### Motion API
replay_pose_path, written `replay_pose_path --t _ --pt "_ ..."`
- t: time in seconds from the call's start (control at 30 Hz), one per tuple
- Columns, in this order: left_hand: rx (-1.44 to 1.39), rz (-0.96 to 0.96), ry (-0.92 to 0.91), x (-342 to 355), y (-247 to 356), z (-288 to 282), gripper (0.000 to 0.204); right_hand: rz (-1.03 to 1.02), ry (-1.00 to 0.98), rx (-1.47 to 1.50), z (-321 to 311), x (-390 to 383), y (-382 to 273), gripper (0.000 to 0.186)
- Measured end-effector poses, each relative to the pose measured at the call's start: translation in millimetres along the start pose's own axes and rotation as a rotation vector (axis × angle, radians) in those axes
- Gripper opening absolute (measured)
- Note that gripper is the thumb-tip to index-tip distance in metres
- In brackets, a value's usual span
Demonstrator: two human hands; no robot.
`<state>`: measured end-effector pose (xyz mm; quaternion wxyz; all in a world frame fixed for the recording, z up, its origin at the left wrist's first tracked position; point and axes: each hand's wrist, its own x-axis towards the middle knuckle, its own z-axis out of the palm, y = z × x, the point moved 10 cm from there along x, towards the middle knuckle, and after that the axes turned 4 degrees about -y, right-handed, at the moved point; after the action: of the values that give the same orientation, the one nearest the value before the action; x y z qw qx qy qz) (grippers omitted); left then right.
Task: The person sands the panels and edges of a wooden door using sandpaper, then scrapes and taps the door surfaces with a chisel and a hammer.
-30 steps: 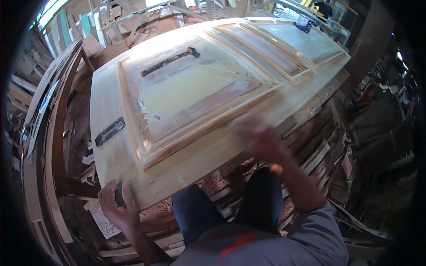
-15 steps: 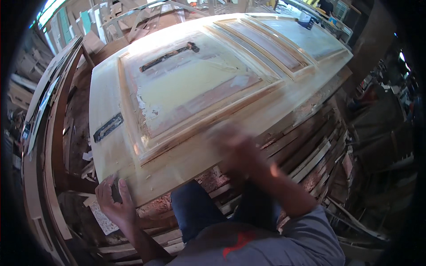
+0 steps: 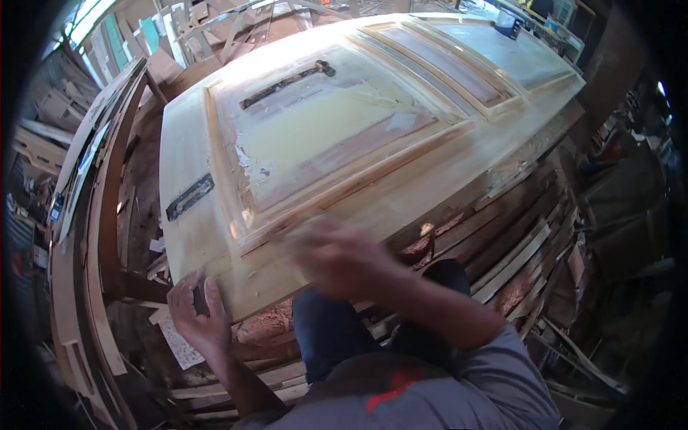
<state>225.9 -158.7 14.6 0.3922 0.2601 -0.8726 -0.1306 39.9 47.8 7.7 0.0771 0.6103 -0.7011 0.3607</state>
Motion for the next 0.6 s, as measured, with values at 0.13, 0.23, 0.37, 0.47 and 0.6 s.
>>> replay_pose_path --t 0.13,0.23,0.37,0.47,0.6 --pt "0.014 -0.008 0.025 0.3 9.8 -6.6 0.024 0.302 0.268 -0.4 -139.6 -81.5 112.8 0.012" --pt "0.034 0.003 0.023 1.9 14.9 -6.6 0.025 0.439 0.314 -0.514 -143.2 -77.9 97.8 0.01" --pt "0.048 0.023 -0.032 9.2 15.6 3.0 0.026 0.057 0.049 -0.215 23.1 4.8 -30.9 0.018" --pt "0.034 0.028 -0.007 1.0 4.3 -2.4 0.025 -0.079 0.013 -0.089 53.0 41.8 -74.7 0.021" --pt "0.004 0.004 0.026 1.5 5.6 -4.9 0.025 0.162 0.027 -0.076 -21.9 -15.6 13.4 0.02"
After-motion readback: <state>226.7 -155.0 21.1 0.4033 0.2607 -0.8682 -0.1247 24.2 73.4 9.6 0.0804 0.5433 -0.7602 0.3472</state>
